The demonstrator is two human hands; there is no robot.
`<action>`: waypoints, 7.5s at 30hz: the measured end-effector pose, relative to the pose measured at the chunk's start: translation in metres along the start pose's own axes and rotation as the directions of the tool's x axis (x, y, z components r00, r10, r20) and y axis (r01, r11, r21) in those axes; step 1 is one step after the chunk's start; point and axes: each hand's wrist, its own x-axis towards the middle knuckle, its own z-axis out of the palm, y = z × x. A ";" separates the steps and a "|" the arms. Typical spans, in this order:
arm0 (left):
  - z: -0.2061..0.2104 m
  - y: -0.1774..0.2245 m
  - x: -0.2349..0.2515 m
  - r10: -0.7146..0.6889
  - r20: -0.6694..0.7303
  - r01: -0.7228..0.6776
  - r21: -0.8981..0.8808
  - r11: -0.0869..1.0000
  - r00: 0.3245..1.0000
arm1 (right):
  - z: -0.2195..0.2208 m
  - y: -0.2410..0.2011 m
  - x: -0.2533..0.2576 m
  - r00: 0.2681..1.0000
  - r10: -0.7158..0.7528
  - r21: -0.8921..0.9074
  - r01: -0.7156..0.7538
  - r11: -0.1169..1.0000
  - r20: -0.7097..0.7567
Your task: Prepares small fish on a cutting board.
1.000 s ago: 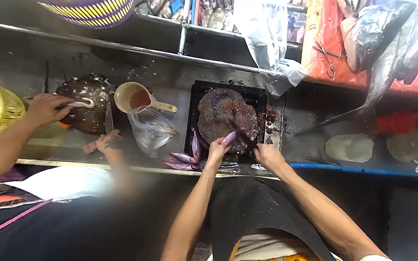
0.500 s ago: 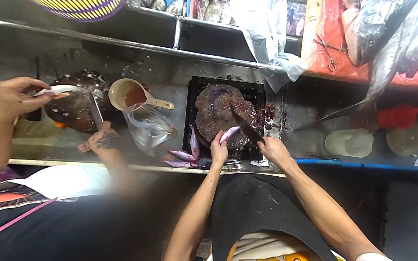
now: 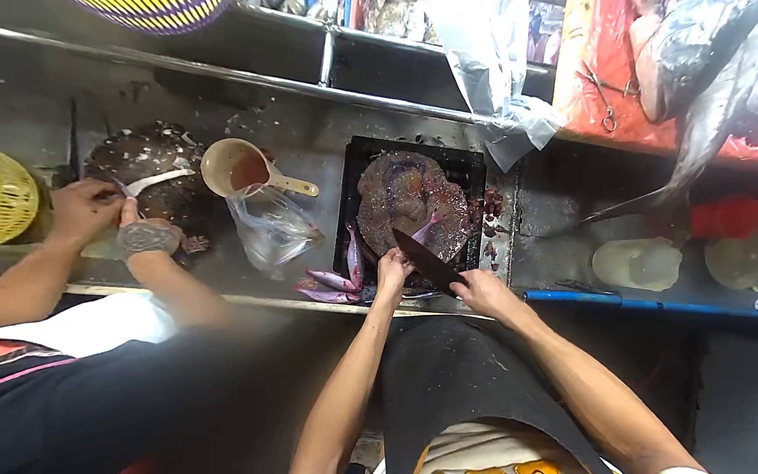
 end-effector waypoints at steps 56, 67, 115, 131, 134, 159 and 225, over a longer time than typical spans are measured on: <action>0.042 0.033 0.036 0.340 0.050 -0.190 0.900 0.393 0.939 | 0.033 0.036 0.038 0.968 0.242 0.295 -0.212 0.932 -0.069; -0.006 0.076 0.094 0.005 0.786 -0.739 0.583 -0.338 0.618 | -0.004 0.039 0.025 0.990 0.084 0.072 -0.076 0.995 -0.111; -0.030 0.019 0.080 0.334 0.672 -0.702 0.711 -0.040 0.662 | -0.046 -0.043 -0.026 0.994 0.090 -0.666 -0.110 0.738 -0.065; -0.014 0.025 0.077 0.287 0.583 -0.602 0.798 -0.029 0.760 | -0.043 -0.090 0.004 0.965 0.258 -0.617 -0.227 0.754 -0.040; -0.004 0.030 0.069 0.256 0.520 -0.530 0.848 -0.035 0.815 | -0.041 -0.120 0.010 0.936 0.349 -0.598 -0.301 0.742 -0.038; -0.057 -0.011 0.032 0.047 -0.221 0.174 0.868 0.465 0.974 | 0.019 0.020 0.064 0.989 -0.143 0.058 0.145 0.988 -0.034; 0.011 0.006 0.005 -0.049 0.052 0.046 0.061 0.997 0.997 | 0.008 0.006 0.008 0.982 0.170 -0.046 -0.174 0.984 -0.089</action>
